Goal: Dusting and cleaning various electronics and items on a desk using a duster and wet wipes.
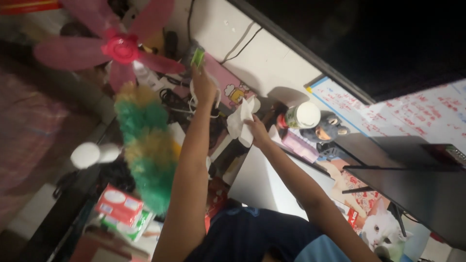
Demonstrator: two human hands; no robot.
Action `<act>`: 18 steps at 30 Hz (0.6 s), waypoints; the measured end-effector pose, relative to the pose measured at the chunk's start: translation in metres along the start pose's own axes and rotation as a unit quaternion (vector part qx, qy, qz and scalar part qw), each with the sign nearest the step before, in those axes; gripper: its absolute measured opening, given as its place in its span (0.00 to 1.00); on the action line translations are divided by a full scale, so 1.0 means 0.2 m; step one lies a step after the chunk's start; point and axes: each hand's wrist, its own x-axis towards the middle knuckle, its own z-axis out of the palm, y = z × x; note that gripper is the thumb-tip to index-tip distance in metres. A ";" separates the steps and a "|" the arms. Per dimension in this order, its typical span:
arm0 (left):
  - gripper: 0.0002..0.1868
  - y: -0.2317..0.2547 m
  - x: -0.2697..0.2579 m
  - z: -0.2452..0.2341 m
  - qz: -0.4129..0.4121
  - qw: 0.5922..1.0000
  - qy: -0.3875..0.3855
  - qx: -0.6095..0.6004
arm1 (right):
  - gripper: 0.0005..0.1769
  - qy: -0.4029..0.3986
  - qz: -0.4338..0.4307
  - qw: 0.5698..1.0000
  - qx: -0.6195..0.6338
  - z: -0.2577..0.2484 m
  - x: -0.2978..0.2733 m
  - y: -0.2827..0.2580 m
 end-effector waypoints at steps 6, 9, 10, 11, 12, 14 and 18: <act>0.25 -0.39 0.22 0.42 0.049 0.987 0.086 0.123 | 0.34 0.046 0.020 0.999 -0.008 -0.08 0.06 0.02; 0.25 -0.21 0.26 0.24 -0.008 0.984 0.033 0.173 | 0.34 0.042 0.016 0.999 -0.002 -0.17 0.10 0.05; 0.25 -0.20 0.27 0.24 -0.008 0.984 0.031 0.173 | 0.34 0.044 0.017 0.999 -0.001 -0.17 0.09 0.03; 0.21 -0.19 0.28 0.23 -0.039 0.983 -0.018 0.176 | 0.33 0.051 0.023 0.998 -0.001 -0.17 0.08 0.02; 0.18 -0.18 0.29 0.22 -0.069 0.979 -0.066 0.179 | 0.32 0.058 0.028 0.998 -0.002 -0.16 0.07 0.00; 0.18 -0.16 0.28 0.21 -0.049 0.980 -0.050 0.185 | 0.32 0.054 0.015 0.998 -0.007 -0.22 0.10 0.05; 0.24 -0.19 0.26 0.23 0.051 0.988 0.049 0.139 | 0.31 0.028 0.008 0.999 0.023 -0.20 0.02 0.03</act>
